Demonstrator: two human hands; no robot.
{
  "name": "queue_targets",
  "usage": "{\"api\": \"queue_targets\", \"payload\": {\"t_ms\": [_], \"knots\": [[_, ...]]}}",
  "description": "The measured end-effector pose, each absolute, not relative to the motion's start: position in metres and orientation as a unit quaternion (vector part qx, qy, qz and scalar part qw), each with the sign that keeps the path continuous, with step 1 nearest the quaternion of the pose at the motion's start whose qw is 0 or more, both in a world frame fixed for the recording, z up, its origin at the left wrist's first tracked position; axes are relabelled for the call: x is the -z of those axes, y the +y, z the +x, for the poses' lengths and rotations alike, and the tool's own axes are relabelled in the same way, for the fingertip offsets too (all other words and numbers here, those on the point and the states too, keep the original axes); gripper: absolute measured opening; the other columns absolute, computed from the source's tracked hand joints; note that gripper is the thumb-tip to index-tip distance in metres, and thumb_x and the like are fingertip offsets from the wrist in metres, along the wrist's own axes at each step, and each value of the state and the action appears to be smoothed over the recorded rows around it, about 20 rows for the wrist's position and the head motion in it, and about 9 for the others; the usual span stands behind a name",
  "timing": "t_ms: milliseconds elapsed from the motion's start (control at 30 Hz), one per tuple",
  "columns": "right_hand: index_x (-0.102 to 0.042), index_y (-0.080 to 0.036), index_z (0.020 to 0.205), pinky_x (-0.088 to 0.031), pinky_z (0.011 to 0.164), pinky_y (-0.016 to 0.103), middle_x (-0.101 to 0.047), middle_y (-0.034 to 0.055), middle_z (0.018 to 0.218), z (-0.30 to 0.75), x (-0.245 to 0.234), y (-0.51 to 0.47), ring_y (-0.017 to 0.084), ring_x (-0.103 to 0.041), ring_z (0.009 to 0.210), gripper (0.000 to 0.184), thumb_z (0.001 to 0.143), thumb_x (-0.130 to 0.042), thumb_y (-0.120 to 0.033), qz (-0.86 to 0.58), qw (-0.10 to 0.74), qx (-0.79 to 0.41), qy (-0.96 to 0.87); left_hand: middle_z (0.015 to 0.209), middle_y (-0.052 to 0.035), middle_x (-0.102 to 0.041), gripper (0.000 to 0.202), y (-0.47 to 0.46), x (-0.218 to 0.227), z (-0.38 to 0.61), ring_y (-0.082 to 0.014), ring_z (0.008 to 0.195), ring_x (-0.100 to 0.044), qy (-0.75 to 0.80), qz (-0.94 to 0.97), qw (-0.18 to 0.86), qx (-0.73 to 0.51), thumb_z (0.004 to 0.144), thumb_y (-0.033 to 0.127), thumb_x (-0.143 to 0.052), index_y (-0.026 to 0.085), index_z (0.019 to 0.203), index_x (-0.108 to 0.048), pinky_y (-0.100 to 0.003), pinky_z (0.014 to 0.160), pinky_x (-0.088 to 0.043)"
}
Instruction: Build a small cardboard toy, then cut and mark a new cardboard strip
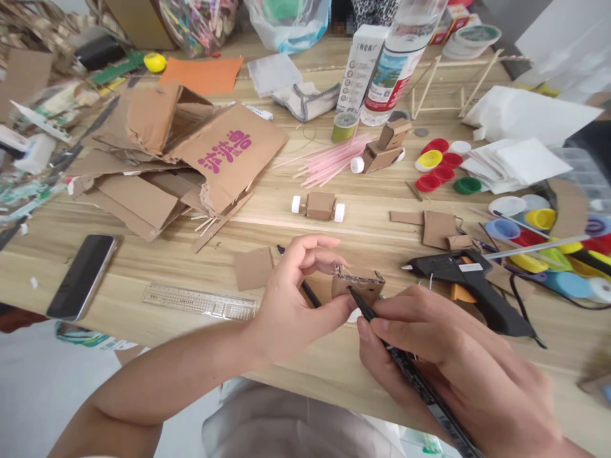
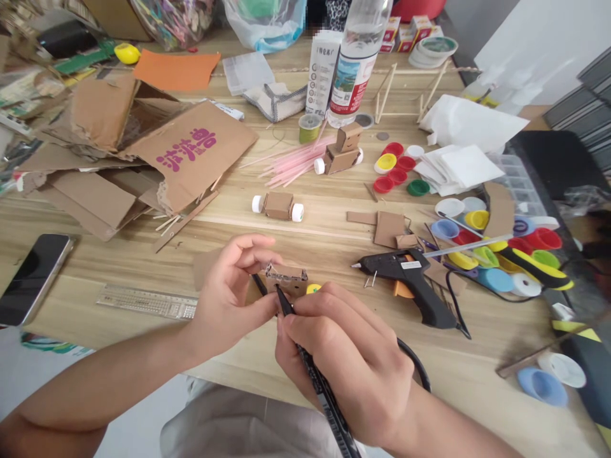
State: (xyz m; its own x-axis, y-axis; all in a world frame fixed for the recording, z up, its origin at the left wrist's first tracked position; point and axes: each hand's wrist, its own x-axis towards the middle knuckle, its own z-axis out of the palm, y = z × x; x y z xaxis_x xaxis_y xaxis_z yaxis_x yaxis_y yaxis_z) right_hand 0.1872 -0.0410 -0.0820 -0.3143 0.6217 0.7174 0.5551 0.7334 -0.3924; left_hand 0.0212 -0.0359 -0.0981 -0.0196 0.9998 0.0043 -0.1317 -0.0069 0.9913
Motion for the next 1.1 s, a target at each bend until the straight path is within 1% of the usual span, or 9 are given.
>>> {"api": "queue_targets", "payload": {"t_ms": [100, 233, 400, 533, 667, 833, 1000, 1100], "knots": [[-0.058, -0.028, 0.086, -0.053, 0.041, 0.029, -0.068, -0.0023, 0.072, 0.1869, 0.0818, -0.0411, 0.015, -0.063, 0.049, 0.021, 0.089, -0.063, -0.008, -0.368, 0.462, -0.038, -0.806, 0.096, -0.001, -0.077, 0.051, -0.0358, 0.0981, 0.0205, -0.0205, 0.098, -0.073, 0.469, 0.465, 0.526, -0.536, 0.07, 0.017, -0.082, 0.027, 0.115, -0.06, -0.038, 0.096, -0.055], [-0.058, -0.026, 0.087, -0.054, 0.043, 0.026, -0.066, -0.0016, 0.071, 0.1865, 0.0808, -0.0407, 0.013, -0.064, 0.051, 0.021, 0.089, -0.066, -0.006, -0.351, 0.458, -0.033, -0.816, 0.097, -0.0011, -0.077, 0.051, -0.0359, 0.0985, 0.0201, -0.0205, 0.098, -0.073, 0.466, 0.464, 0.525, -0.539, 0.071, 0.017, -0.083, 0.027, 0.116, -0.06, -0.038, 0.096, -0.055], [-0.058, -0.026, 0.086, -0.052, 0.041, 0.027, -0.066, -0.0005, 0.072, 0.1864, 0.0808, -0.0398, 0.015, -0.064, 0.052, 0.022, 0.091, -0.063, -0.006, -0.354, 0.461, -0.034, -0.813, 0.096, 0.0002, -0.076, 0.05, -0.0362, 0.0985, 0.0208, -0.0193, 0.098, -0.073, 0.458, 0.466, 0.525, -0.546, 0.071, 0.015, -0.081, 0.027, 0.115, -0.06, -0.036, 0.095, -0.055], [-0.057, -0.027, 0.086, -0.051, 0.04, 0.026, -0.066, -0.0009, 0.071, 0.1869, 0.0804, -0.0402, 0.014, -0.063, 0.05, 0.022, 0.091, -0.064, -0.006, -0.353, 0.456, -0.033, -0.816, 0.096, -0.0005, -0.076, 0.051, -0.0363, 0.0986, 0.0206, -0.0203, 0.098, -0.073, 0.462, 0.469, 0.524, -0.54, 0.071, 0.016, -0.082, 0.027, 0.116, -0.06, -0.037, 0.095, -0.055], [-0.056, -0.029, 0.085, -0.053, 0.041, 0.028, -0.067, -0.0019, 0.069, 0.1866, 0.0805, -0.0413, 0.016, -0.064, 0.051, 0.023, 0.091, -0.061, -0.007, -0.365, 0.454, -0.036, -0.812, 0.098, -0.0006, -0.076, 0.051, -0.0363, 0.0992, 0.0196, -0.0202, 0.1, -0.073, 0.456, 0.474, 0.526, -0.539, 0.072, 0.015, -0.082, 0.027, 0.117, -0.059, -0.037, 0.096, -0.055], [-0.058, -0.026, 0.087, -0.053, 0.043, 0.024, -0.066, -0.0016, 0.071, 0.1874, 0.0805, -0.0407, 0.013, -0.063, 0.051, 0.02, 0.091, -0.064, -0.008, -0.354, 0.455, -0.027, -0.817, 0.098, -0.0005, -0.076, 0.051, -0.0361, 0.099, 0.0187, -0.0203, 0.1, -0.073, 0.452, 0.472, 0.531, -0.54, 0.072, 0.015, -0.082, 0.027, 0.116, -0.06, -0.036, 0.096, -0.055], [-0.057, -0.027, 0.086, -0.053, 0.042, 0.026, -0.065, -0.0015, 0.07, 0.1882, 0.0813, -0.0406, 0.013, -0.06, 0.05, 0.022, 0.09, -0.064, -0.006, -0.354, 0.457, -0.028, -0.815, 0.098, -0.0005, -0.076, 0.052, -0.0365, 0.0999, 0.0188, -0.02, 0.101, -0.072, 0.457, 0.475, 0.526, -0.538, 0.072, 0.016, -0.082, 0.026, 0.117, -0.059, -0.036, 0.097, -0.054], [-0.057, -0.026, 0.087, -0.053, 0.043, 0.025, -0.065, -0.0014, 0.071, 0.1886, 0.0822, -0.0395, 0.013, -0.062, 0.052, 0.021, 0.09, -0.065, -0.006, -0.346, 0.456, -0.034, -0.819, 0.098, -0.0005, -0.076, 0.052, -0.0367, 0.1008, 0.0191, -0.0199, 0.101, -0.073, 0.452, 0.474, 0.525, -0.543, 0.073, 0.015, -0.082, 0.027, 0.117, -0.059, -0.036, 0.097, -0.054]]}}
